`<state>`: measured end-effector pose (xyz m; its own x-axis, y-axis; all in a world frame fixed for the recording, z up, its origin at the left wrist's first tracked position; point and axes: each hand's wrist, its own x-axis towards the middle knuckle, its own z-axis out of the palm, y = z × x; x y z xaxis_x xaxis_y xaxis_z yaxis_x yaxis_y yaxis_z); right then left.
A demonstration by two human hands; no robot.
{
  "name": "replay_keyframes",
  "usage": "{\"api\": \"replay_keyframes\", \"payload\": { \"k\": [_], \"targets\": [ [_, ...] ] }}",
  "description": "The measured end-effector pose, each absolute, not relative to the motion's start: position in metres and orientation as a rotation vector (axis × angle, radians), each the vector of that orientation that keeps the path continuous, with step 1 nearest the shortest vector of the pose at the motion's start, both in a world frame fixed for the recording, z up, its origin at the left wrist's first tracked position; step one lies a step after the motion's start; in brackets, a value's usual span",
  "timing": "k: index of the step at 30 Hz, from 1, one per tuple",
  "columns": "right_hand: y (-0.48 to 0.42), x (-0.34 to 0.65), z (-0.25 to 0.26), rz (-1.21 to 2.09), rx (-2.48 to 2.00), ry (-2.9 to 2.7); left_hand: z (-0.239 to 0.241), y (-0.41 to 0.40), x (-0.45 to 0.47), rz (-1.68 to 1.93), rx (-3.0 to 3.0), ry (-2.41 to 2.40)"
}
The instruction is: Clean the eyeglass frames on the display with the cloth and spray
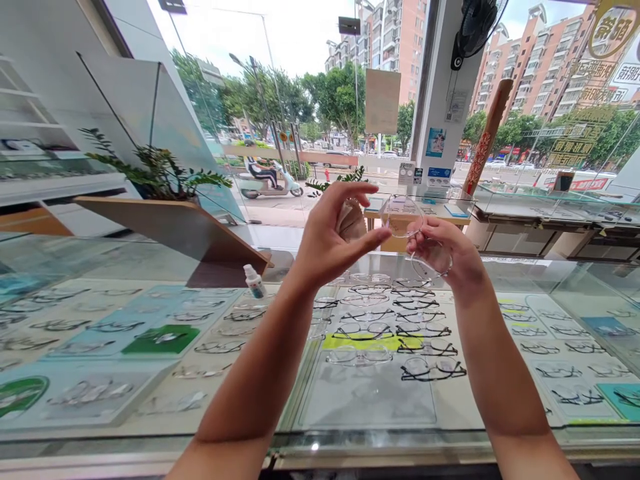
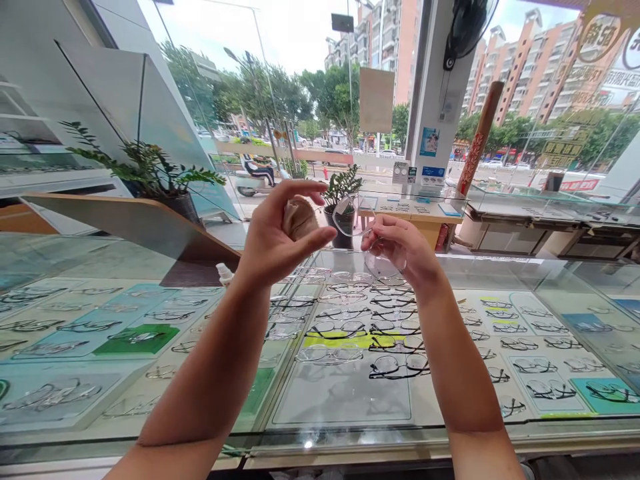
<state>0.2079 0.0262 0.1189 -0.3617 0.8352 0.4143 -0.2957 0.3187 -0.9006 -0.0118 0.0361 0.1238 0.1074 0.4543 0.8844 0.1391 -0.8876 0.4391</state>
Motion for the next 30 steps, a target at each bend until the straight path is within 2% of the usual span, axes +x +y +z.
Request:
{"api": "replay_keyframes", "payload": {
  "k": [4, 16, 24, 30],
  "targets": [
    [0.021, 0.214, 0.122, 1.301, -0.476, -1.614, 0.125, 0.028, -0.008, 1.786, 2.474, 0.564],
    [0.013, 0.22, 0.127, 1.221, -0.52, -1.732, 0.123, 0.029, -0.008, 1.835, 2.586, 0.525],
    [0.004, 0.218, 0.135, 0.751, -0.56, -1.324, 0.122, 0.023, -0.011, 2.077, 2.344, 0.383],
    [0.021, 0.224, 0.128, 0.582, -0.511, -1.277, 0.117, 0.017, -0.007, 2.166, 2.235, 0.527]
  ]
}}
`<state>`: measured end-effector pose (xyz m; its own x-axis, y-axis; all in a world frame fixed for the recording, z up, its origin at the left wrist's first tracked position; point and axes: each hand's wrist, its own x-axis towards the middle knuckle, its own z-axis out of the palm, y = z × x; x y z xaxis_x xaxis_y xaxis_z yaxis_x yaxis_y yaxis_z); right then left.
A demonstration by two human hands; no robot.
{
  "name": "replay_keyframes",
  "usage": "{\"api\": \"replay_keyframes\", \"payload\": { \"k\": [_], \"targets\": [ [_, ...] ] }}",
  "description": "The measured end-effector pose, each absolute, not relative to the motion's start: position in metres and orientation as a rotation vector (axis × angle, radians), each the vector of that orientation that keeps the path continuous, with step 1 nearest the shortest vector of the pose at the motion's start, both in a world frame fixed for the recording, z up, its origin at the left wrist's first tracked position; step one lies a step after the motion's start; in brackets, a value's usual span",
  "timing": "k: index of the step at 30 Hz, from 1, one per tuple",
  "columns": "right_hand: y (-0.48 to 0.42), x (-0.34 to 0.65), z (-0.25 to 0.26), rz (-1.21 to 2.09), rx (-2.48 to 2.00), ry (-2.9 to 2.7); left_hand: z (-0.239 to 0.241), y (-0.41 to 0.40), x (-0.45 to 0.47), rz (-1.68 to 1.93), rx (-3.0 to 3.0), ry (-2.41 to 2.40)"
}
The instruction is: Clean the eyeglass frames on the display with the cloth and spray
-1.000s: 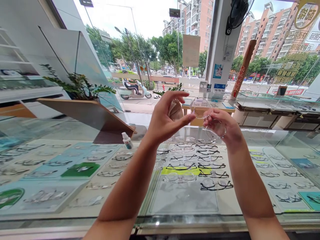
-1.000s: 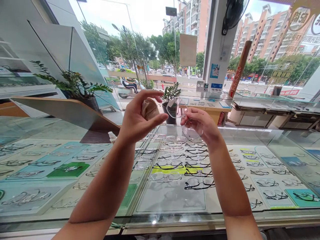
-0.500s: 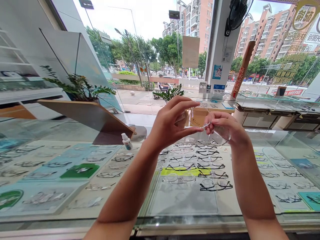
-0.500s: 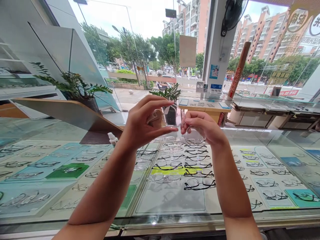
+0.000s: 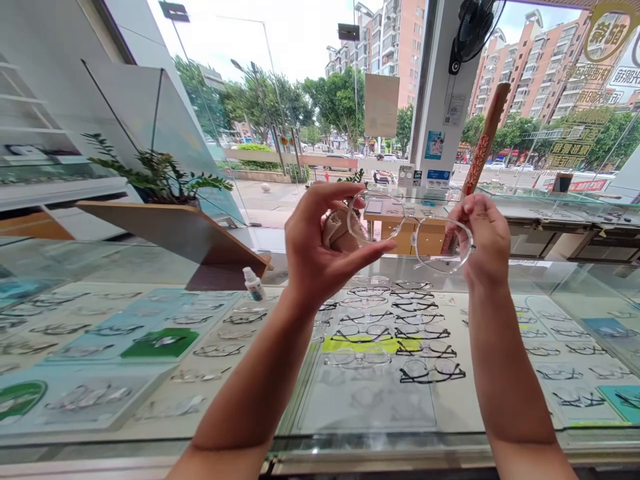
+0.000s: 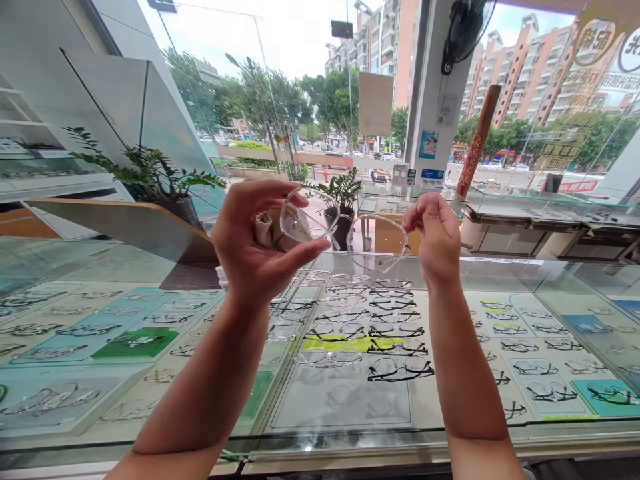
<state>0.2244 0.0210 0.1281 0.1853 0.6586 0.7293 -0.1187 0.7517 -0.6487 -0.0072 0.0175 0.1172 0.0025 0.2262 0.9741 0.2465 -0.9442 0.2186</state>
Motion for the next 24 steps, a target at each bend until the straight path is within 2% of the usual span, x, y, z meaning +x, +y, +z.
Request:
{"api": "replay_keyframes", "payload": {
  "k": [5, 11, 24],
  "targets": [
    [0.026, 0.225, 0.124, 0.276, -0.562, -1.343, 0.115, 0.027, -0.006, -2.212, -2.045, -0.549],
    [-0.008, 0.212, 0.128, -0.029, -0.679, -1.616, 0.113, 0.031, -0.01, -2.241, -1.973, -0.597],
    [-0.006, 0.212, 0.127, -0.086, -0.738, -1.684, 0.114, 0.033, -0.013, -2.194, -2.02, -0.628]
  ]
}}
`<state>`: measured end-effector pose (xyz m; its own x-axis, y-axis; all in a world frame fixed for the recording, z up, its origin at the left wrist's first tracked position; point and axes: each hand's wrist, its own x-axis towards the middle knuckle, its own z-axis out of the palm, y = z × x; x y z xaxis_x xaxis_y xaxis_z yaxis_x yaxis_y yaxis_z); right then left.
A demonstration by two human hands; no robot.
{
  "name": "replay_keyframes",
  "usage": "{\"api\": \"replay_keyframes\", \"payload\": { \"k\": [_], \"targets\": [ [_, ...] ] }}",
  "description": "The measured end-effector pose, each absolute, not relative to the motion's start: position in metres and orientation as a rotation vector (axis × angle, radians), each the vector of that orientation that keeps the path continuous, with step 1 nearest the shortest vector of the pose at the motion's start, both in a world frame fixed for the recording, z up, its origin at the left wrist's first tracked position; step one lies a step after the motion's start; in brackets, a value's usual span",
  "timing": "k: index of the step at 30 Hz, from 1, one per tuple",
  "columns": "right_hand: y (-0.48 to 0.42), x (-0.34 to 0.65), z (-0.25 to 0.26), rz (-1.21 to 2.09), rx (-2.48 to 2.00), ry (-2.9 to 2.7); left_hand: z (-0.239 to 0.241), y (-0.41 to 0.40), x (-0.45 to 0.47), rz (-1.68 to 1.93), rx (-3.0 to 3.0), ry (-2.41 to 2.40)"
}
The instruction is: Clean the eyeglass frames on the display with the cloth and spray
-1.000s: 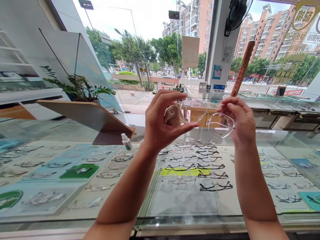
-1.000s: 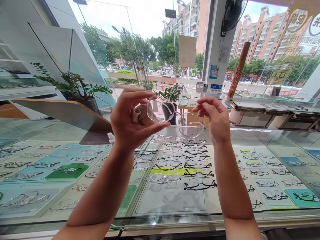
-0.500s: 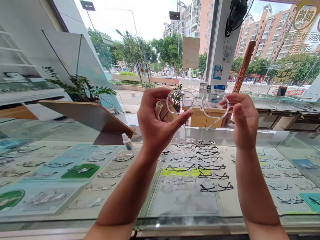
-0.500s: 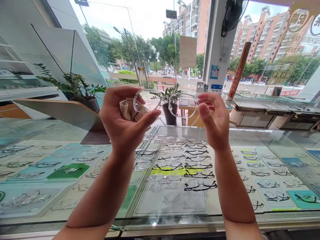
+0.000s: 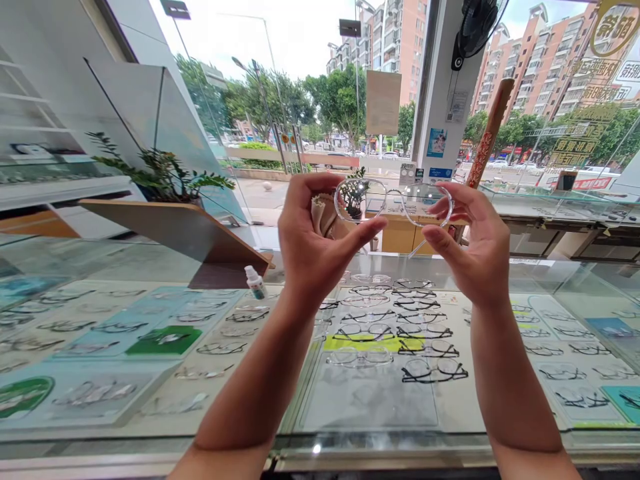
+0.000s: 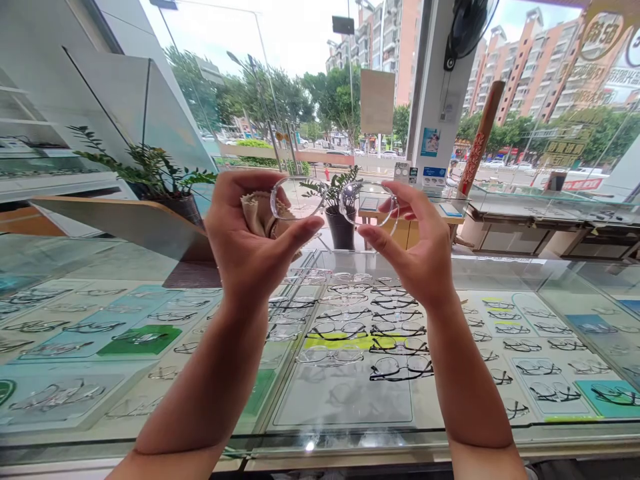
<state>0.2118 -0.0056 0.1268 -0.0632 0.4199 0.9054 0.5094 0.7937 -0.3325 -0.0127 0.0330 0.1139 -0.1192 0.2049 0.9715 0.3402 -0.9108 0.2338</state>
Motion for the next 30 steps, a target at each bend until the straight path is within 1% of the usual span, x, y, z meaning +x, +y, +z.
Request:
{"api": "replay_keyframes", "payload": {
  "k": [7, 12, 17, 24, 30],
  "targets": [
    [0.0, 0.223, 0.126, -0.165, -0.745, -1.7, 0.116, 0.04, -0.016, -2.144, -2.184, -0.588],
    [0.001, 0.227, 0.125, -0.131, -0.729, -1.7, 0.118, 0.042, -0.02, -2.109, -2.229, -0.575],
    [0.003, 0.229, 0.126, -0.121, -0.732, -1.685, 0.117, 0.043, -0.02, -2.159, -2.298, -0.585],
    [0.001, 0.228, 0.129, 0.005, -0.794, -1.684, 0.117, 0.043, -0.021, -2.158, -2.227, -0.606],
    [0.0, 0.229, 0.131, -0.007, -0.814, -1.685, 0.118, 0.041, -0.019, -2.149, -2.204, -0.644]
  ]
}}
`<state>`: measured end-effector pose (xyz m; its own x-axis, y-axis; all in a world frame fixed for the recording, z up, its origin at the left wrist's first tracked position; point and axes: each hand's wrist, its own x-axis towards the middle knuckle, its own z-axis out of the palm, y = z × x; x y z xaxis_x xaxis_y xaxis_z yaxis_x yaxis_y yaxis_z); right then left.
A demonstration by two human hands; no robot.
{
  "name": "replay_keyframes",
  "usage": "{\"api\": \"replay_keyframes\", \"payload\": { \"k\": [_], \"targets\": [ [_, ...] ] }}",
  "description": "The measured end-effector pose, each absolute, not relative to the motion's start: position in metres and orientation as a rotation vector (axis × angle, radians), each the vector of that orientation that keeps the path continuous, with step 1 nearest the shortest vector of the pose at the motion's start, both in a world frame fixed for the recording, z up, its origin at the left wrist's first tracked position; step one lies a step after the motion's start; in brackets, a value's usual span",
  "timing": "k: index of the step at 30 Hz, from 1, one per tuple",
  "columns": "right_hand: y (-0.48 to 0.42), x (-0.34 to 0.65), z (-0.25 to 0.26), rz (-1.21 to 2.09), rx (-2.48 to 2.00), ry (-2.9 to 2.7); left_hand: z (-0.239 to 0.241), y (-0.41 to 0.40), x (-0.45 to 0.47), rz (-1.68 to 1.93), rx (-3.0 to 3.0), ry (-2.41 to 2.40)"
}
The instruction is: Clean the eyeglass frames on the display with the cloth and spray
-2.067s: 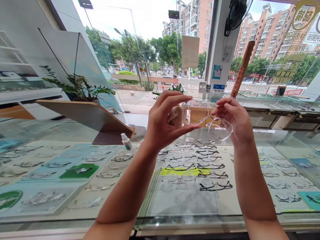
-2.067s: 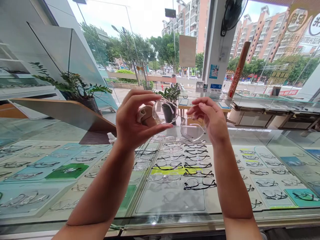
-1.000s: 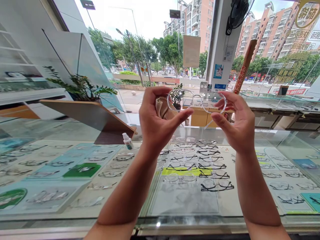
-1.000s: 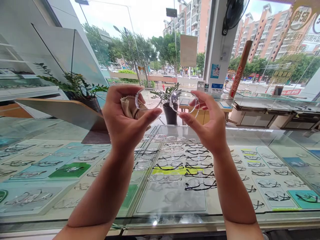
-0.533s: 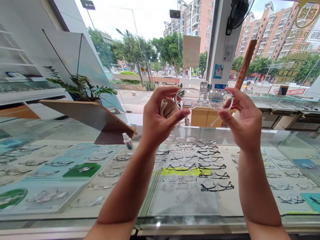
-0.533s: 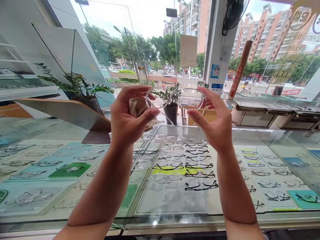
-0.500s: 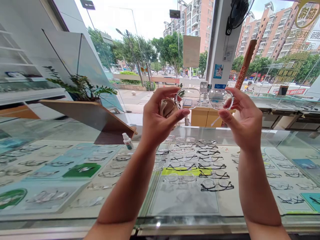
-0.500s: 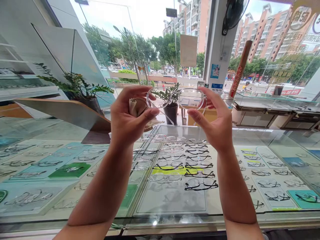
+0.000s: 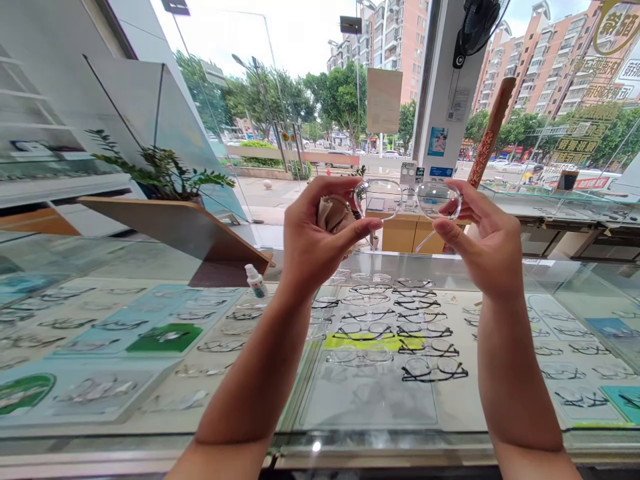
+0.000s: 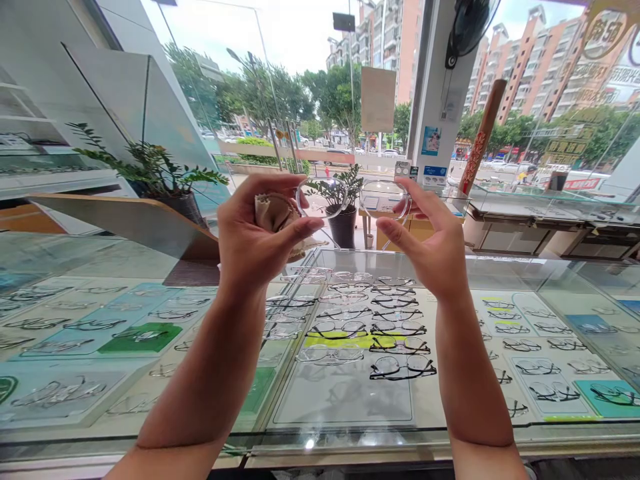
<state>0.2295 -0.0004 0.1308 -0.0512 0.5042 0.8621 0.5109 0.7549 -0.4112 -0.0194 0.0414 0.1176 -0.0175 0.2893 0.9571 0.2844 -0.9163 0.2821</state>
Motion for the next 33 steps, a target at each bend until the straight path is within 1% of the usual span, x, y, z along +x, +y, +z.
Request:
{"api": "replay_keyframes", "payload": {
  "k": [5, 14, 33],
  "targets": [
    [-0.0002, 0.232, 0.1311, -0.053, -0.811, -1.699, 0.1188, 0.0393, -0.0185, 2.15, 2.199, 0.654],
    [-0.0033, 0.23, 0.1313, 0.055, -0.819, -1.679, 0.1172, 0.0404, -0.0217, 2.135, 2.186, 0.655],
    [0.0018, 0.2313, 0.1313, 0.027, -0.831, -1.727, 0.1223, 0.0337, -0.0171, 2.167, 2.199, 0.654]
  ]
}}
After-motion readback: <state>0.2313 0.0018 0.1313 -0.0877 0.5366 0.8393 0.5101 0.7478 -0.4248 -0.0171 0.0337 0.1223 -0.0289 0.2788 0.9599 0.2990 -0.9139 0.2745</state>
